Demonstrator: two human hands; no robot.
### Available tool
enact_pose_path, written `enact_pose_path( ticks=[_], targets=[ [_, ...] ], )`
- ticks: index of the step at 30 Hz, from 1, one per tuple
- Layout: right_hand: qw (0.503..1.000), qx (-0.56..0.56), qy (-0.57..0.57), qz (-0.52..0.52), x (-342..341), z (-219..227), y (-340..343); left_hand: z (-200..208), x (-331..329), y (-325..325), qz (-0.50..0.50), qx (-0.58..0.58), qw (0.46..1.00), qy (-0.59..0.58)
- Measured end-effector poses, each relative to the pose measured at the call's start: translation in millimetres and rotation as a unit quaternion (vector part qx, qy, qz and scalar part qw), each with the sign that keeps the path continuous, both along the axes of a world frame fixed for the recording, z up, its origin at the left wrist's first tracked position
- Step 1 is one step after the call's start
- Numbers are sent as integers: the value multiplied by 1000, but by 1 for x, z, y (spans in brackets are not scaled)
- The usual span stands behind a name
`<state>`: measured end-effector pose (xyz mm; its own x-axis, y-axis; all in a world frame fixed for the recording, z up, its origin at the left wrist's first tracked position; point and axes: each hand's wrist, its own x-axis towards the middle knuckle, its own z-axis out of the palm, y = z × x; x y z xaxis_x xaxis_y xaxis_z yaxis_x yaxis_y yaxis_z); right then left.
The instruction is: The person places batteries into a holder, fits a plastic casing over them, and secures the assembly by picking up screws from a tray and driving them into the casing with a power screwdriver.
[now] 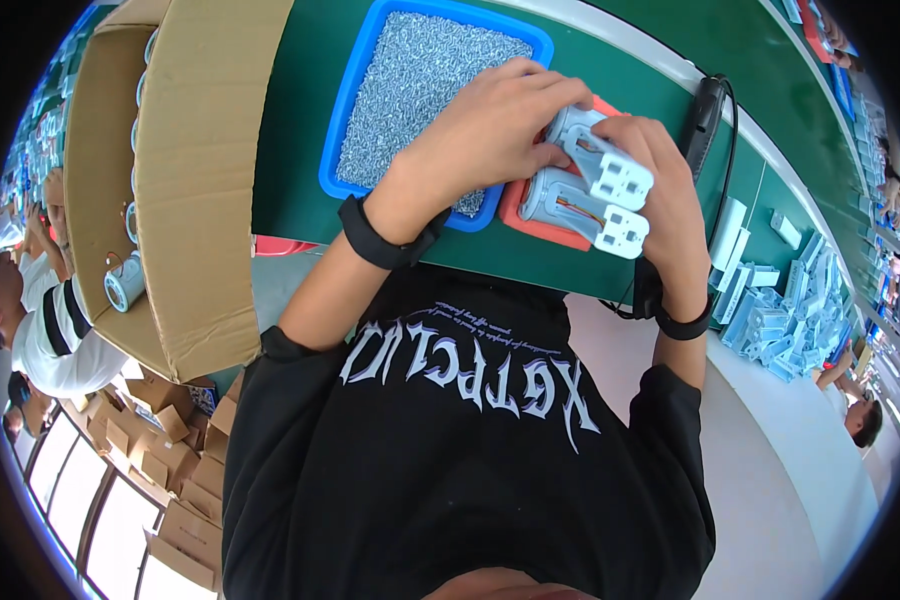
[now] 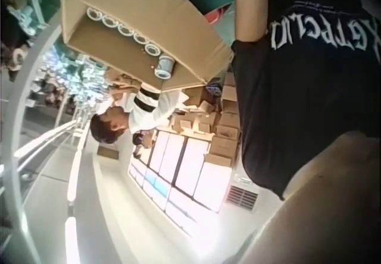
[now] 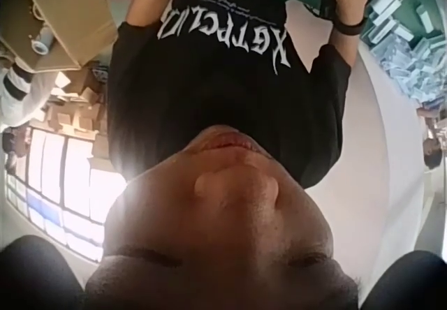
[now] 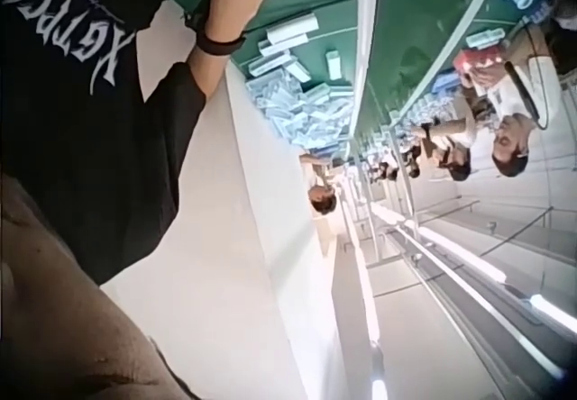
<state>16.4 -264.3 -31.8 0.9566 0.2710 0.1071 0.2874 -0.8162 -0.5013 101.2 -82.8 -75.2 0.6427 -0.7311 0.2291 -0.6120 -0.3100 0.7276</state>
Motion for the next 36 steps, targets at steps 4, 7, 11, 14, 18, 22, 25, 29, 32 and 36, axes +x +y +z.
enact_pose_path(
  ticks=[4,7,11,14,18,22,25,29,32,36],
  targets=[
    [999,18,34,-36,2,2,-2,1,-5,-5,18,13,999,-35],
    [997,29,55,-54,5,2,-9,-1,-9,-10,44,46,997,-48],
    [998,35,52,-25,11,4,-10,-9,-5,-7,48,-27,993,-100],
    [997,-78,1,-11,13,6,-7,-8,-3,-4,22,-52,995,-78],
    [993,-114,8,12,16,11,0,-9,2,-4,12,-14,999,-33],
    [996,-83,-8,9,19,8,-3,0,13,-6,-13,48,999,20],
    [999,-36,-19,-17,16,-3,-7,0,13,-7,4,38,999,7],
    [998,-43,-37,-15,18,-5,-6,-6,16,-7,11,-18,999,-48],
    [998,-59,-33,-11,22,-2,-1,-8,16,-6,8,-36,997,-67],
    [997,-46,35,-49,22,-7,-5,-10,14,-6,4,-27,998,-59]
  ],
)
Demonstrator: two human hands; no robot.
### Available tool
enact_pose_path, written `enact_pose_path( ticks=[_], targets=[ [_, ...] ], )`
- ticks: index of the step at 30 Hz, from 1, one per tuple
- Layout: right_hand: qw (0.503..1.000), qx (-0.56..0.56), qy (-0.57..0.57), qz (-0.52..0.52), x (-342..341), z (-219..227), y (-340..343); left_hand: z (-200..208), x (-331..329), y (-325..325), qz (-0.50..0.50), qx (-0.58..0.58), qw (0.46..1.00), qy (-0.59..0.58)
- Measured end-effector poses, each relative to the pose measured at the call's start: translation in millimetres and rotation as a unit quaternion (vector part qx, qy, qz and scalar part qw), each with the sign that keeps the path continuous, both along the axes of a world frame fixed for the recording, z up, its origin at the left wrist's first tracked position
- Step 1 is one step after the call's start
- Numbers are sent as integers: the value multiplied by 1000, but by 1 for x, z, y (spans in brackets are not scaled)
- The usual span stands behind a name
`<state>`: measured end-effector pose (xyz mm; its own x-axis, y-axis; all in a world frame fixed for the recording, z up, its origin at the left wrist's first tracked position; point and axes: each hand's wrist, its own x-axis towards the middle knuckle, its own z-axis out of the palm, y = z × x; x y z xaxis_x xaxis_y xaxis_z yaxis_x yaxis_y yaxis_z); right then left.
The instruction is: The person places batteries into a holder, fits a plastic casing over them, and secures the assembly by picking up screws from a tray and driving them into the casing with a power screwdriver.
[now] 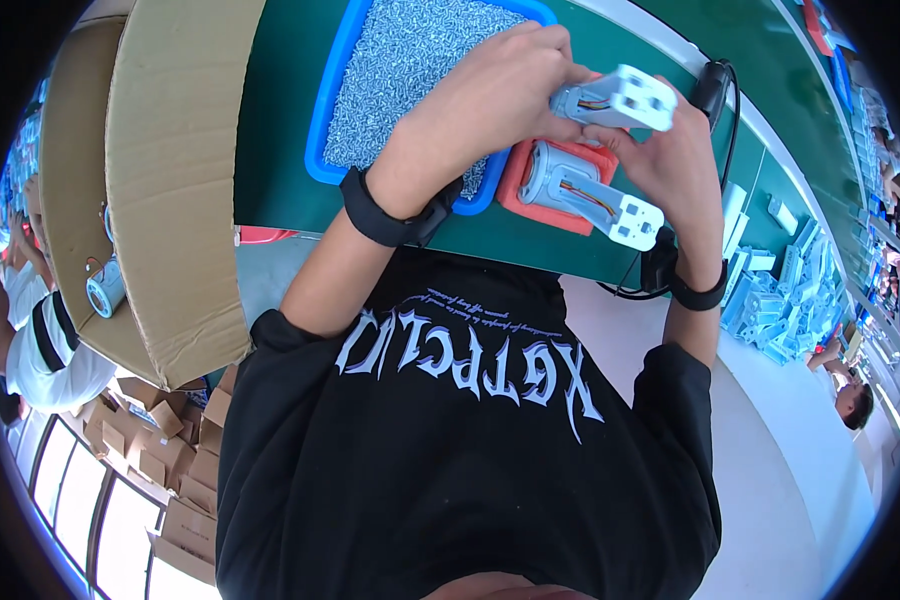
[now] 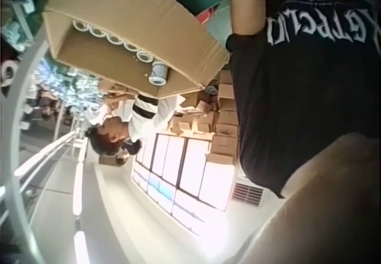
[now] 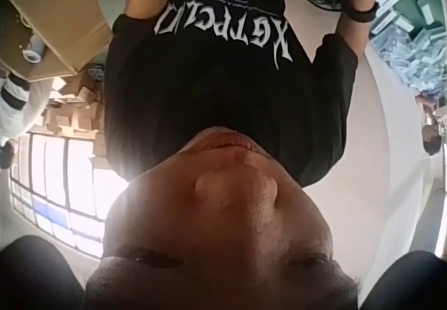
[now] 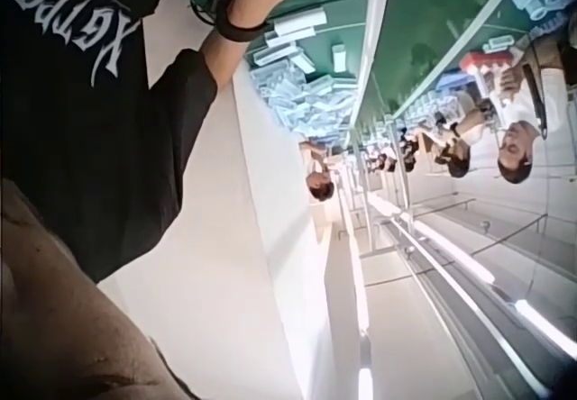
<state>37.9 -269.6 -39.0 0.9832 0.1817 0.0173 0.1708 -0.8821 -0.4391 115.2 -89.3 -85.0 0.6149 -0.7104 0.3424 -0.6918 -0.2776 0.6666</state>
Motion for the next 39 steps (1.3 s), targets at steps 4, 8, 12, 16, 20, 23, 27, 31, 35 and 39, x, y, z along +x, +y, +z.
enact_pose_path(
  ticks=[4,8,12,16,20,23,27,31,35,39],
  targets=[
    [992,53,85,-82,-8,-13,-8,-1,-7,-1,4,-6,1000,-2],
    [992,103,-11,-76,-12,-3,-12,-5,-12,0,13,-16,1000,-5],
    [974,97,-134,-155,-45,86,-19,-1,-14,10,36,-50,998,0],
    [920,282,-165,216,-77,119,65,7,-18,55,79,43,996,6],
    [855,337,-227,321,-81,115,95,17,-21,65,52,147,986,56],
    [851,325,-273,308,-99,122,85,17,-32,65,48,177,981,67],
    [817,366,-325,304,-103,114,63,6,-44,81,74,200,976,48],
    [975,100,-158,-119,-117,110,21,7,-43,73,48,186,981,17],
    [941,-47,107,-318,-66,41,-58,11,-44,74,53,204,977,31],
    [922,-110,130,-347,-33,-26,-86,5,-38,73,75,174,981,36]
  ],
)
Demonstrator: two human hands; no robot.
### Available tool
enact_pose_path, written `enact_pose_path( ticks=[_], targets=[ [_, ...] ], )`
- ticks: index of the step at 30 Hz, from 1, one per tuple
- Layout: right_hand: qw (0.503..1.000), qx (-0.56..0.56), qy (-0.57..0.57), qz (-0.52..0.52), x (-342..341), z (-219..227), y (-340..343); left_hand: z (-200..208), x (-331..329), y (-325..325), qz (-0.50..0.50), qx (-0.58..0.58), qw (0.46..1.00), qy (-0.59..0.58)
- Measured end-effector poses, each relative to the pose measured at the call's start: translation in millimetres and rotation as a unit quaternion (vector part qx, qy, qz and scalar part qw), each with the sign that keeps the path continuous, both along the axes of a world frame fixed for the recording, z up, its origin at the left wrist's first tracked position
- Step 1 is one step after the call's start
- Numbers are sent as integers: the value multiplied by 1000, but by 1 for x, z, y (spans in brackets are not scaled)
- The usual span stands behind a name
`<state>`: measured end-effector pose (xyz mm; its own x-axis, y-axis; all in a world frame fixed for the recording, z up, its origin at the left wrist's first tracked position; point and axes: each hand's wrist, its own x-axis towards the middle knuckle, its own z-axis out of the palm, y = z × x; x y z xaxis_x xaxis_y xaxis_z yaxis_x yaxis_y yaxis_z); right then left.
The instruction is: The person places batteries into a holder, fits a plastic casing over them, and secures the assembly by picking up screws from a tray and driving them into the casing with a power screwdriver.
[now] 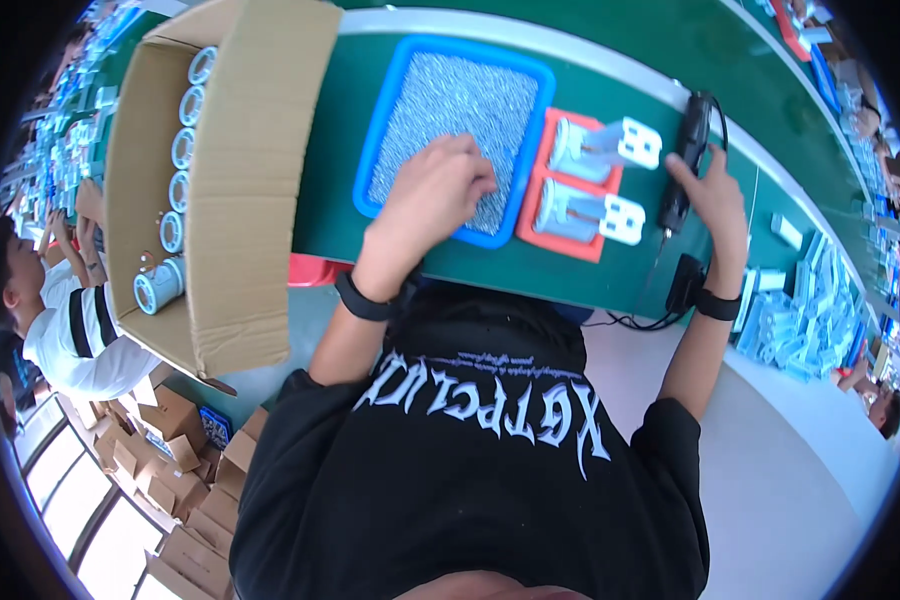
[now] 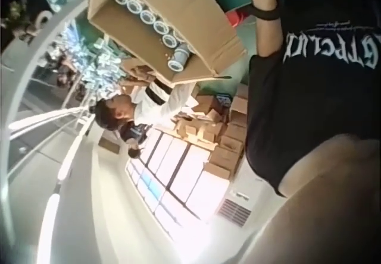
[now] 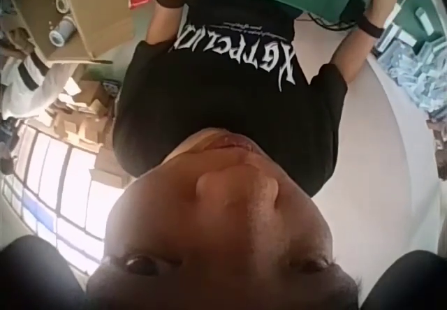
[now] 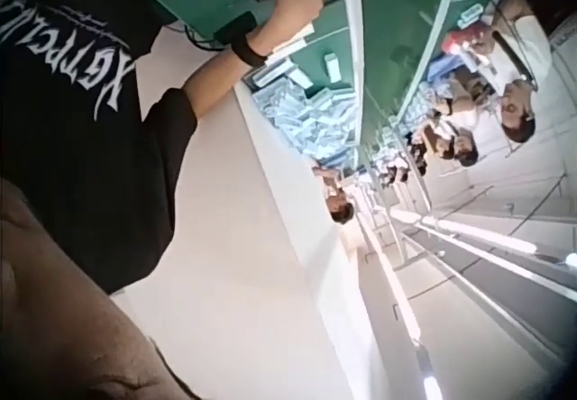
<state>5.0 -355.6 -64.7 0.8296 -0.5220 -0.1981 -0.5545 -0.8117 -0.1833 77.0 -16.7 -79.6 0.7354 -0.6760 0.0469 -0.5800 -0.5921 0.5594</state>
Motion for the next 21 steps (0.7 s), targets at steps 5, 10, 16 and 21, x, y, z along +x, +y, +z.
enact_pose_path(
  ticks=[5,10,16,21],
  targets=[
    [1000,15,-1,-23,18,-25,-19,4,5,9,59,-70,995,33],
    [612,618,-489,-70,-7,48,18,16,9,14,96,-111,984,104],
    [451,648,-559,253,-57,155,25,23,3,1,84,-214,964,133],
    [376,686,-543,306,-76,188,15,18,-13,-17,30,-374,883,282]
  ],
)
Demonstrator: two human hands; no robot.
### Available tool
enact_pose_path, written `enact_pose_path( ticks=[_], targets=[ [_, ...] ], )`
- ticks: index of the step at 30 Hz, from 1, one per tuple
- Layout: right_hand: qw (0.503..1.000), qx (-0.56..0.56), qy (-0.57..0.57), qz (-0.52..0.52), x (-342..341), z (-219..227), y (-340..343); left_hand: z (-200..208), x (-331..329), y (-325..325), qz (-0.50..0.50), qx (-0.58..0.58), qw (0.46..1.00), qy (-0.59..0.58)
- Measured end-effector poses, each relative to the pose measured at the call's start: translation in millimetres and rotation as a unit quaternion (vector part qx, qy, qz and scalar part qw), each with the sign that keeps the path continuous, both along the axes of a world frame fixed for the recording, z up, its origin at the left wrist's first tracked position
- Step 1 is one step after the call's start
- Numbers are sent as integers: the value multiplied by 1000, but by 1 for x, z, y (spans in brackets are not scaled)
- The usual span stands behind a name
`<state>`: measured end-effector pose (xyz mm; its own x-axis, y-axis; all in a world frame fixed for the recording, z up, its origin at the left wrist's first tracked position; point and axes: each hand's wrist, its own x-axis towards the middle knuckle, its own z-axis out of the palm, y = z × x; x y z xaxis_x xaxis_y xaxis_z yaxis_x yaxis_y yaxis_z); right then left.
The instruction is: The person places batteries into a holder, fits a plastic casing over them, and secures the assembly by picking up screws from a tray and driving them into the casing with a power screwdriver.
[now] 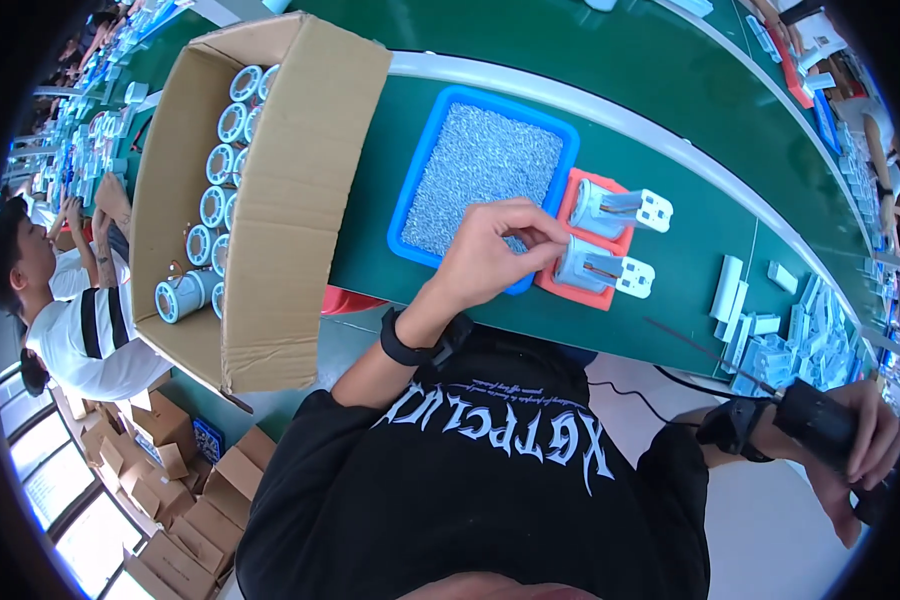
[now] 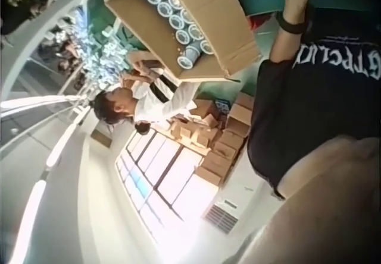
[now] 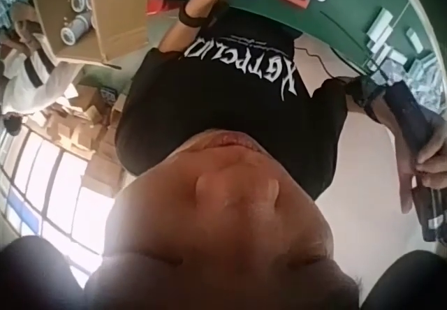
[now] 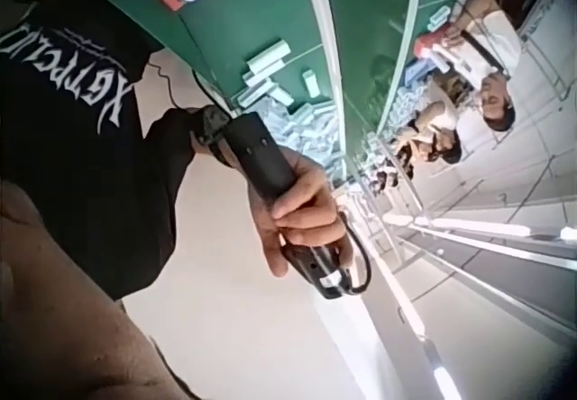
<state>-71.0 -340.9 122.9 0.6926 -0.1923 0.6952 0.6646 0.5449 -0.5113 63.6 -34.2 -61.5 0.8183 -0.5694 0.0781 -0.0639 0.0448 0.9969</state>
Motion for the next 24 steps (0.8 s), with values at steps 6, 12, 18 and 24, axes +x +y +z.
enact_pose_path(
  ticks=[6,12,18,24],
  targets=[
    [995,-28,-43,-90,23,8,41,-3,-20,-21,-6,-132,986,106],
    [987,-69,-76,-125,33,9,45,-6,-21,-26,-3,-56,997,-60],
    [935,-42,-70,-346,40,6,60,-15,-28,-36,-19,-134,987,91],
    [990,-118,-49,-63,58,-15,57,-21,-30,-39,-14,-135,985,107]
  ],
)
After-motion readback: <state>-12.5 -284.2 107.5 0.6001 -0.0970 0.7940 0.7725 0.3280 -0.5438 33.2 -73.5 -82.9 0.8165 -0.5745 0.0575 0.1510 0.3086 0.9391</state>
